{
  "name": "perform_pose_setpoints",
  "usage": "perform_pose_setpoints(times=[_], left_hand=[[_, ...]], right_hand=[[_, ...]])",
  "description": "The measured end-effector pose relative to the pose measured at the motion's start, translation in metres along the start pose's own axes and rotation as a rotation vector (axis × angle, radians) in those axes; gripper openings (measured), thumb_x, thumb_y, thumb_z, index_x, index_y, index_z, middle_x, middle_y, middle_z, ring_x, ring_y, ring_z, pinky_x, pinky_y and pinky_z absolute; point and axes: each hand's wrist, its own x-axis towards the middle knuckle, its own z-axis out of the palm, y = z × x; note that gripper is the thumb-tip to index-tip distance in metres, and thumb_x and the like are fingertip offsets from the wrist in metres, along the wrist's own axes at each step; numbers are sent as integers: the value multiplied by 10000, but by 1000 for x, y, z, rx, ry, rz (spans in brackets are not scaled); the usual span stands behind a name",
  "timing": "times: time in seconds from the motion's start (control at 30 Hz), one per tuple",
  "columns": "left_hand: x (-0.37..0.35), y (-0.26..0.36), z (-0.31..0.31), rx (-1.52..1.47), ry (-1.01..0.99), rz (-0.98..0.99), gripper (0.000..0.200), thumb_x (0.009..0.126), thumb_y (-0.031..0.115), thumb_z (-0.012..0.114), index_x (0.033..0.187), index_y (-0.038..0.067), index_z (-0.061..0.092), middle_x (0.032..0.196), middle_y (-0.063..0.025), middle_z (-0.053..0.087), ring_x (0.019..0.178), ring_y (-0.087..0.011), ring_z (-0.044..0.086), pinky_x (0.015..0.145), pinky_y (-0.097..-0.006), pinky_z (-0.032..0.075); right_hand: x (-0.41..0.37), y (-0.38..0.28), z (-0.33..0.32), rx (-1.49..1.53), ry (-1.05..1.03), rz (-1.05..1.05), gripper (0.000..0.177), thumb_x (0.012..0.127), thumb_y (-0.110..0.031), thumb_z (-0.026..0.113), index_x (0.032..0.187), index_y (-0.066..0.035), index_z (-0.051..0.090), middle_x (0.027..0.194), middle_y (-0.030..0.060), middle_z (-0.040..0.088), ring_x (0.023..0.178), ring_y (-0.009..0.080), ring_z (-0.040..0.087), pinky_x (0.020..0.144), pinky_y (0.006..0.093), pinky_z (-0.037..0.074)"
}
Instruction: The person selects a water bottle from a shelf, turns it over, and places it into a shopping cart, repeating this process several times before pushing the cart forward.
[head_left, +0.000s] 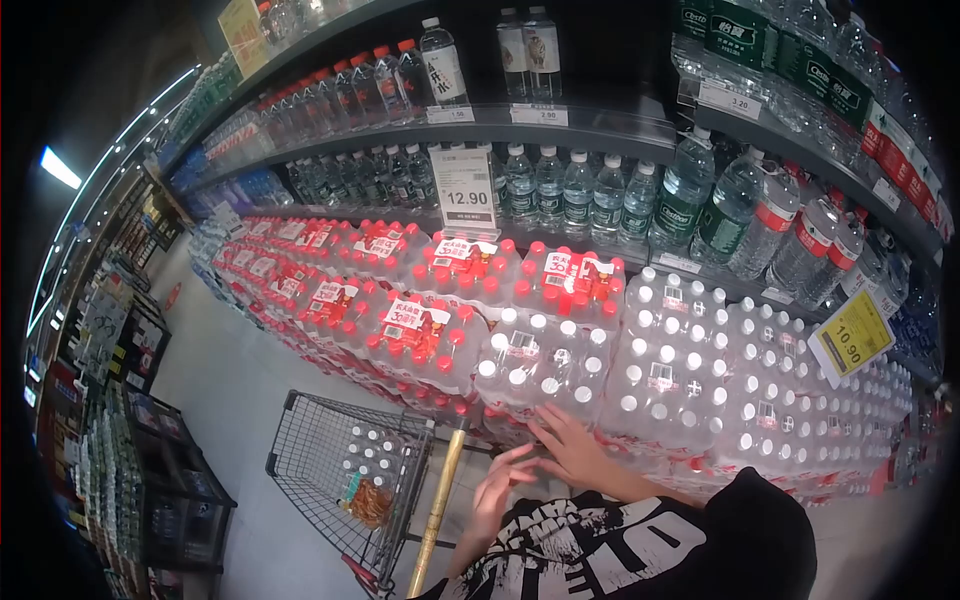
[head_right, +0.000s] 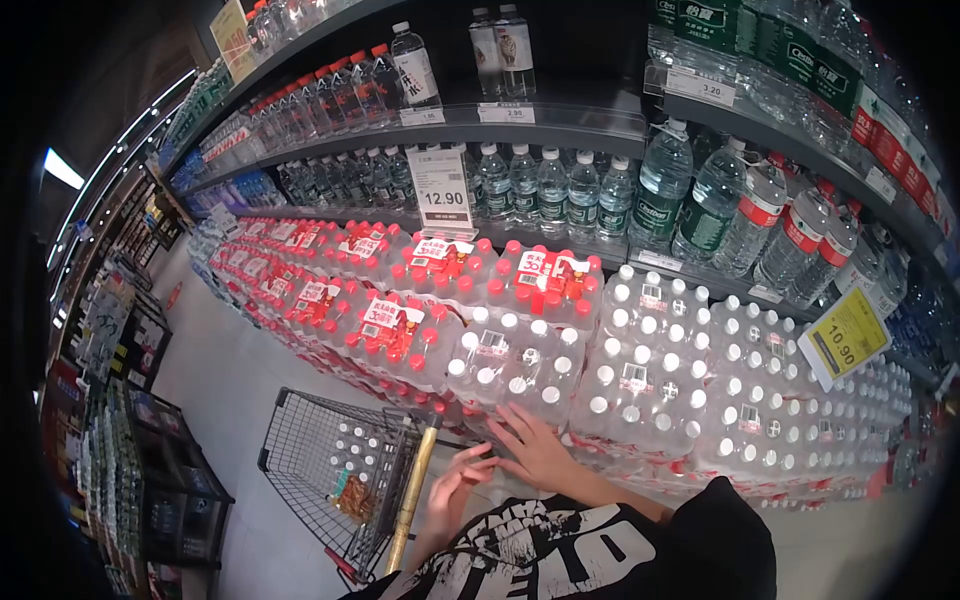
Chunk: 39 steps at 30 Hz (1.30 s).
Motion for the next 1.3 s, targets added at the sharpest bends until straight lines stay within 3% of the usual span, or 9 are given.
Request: perform_pose_setpoints(times=[0.1,0.23,0.43,0.53,0.57,0.63,0.73,0.97,1.3], left_hand=[[-29,11,-46,728,188,12,352,834,290,560,1060,19,550,1163,-100,521,1091,-271,477,873,-360,398],[-82,15,-80,1611,552,92,338,765,285,645,945,13,555,969,-129,524,931,-319,497,796,-397,413],[-191,-20,-125,1570,694,-280,383,744,409,659,910,70,597,801,-140,587,781,-323,577,640,-421,447],[-209,-27,-130,966,719,-757,578,816,523,557,1163,61,541,1111,-279,558,1017,-392,558,829,-463,439],[-208,-31,-132,951,720,-754,578,816,523,557,1163,61,541,1111,-279,558,1017,-392,558,829,-463,439],[-200,-43,-134,1375,887,-809,451,756,519,594,824,75,628,624,-142,588,629,-335,600,552,-448,441],[-201,-50,-134,1420,1089,-677,506,815,531,494,702,59,638,530,-145,559,501,-362,555,494,-463,415],[-198,-45,-166,1161,1562,-568,440,890,358,431,657,50,641,577,-168,581,564,-368,578,520,-466,411],[-186,4,-211,1065,1467,-815,441,888,389,401,748,71,672,662,-174,619,679,-379,601,621,-474,436]], right_hand=[[29,-20,26,-4,-104,19,667,825,-344,598,1377,-86,328,1421,131,280,1305,357,264,1046,443,276],[70,-28,88,-11,-363,-378,729,755,-394,658,1358,-114,361,1358,133,359,1297,333,283,1071,472,229],[109,-42,162,-133,-618,-650,602,666,-427,703,1187,-180,529,994,49,554,1049,240,511,1015,470,298],[136,-50,190,-232,-1028,-761,287,670,-362,631,836,-128,635,842,35,588,838,245,590,760,397,434],[140,-49,196,-236,-1040,-766,287,670,-362,631,836,-128,635,842,35,588,838,245,590,760,397,434],[149,-53,192,-105,-1132,-792,237,666,-345,623,764,-130,647,861,51,587,850,250,587,771,405,438],[158,-61,189,-7,-1296,-643,314,695,-408,630,748,-99,659,833,96,622,816,325,608,713,432,492],[176,-73,210,4,-1448,-577,388,700,-449,646,858,-94,659,902,88,621,870,310,617,728,428,502],[225,-78,254,34,-1386,-626,397,723,-460,630,805,-72,640,852,82,585,813,287,610,691,424,492]])
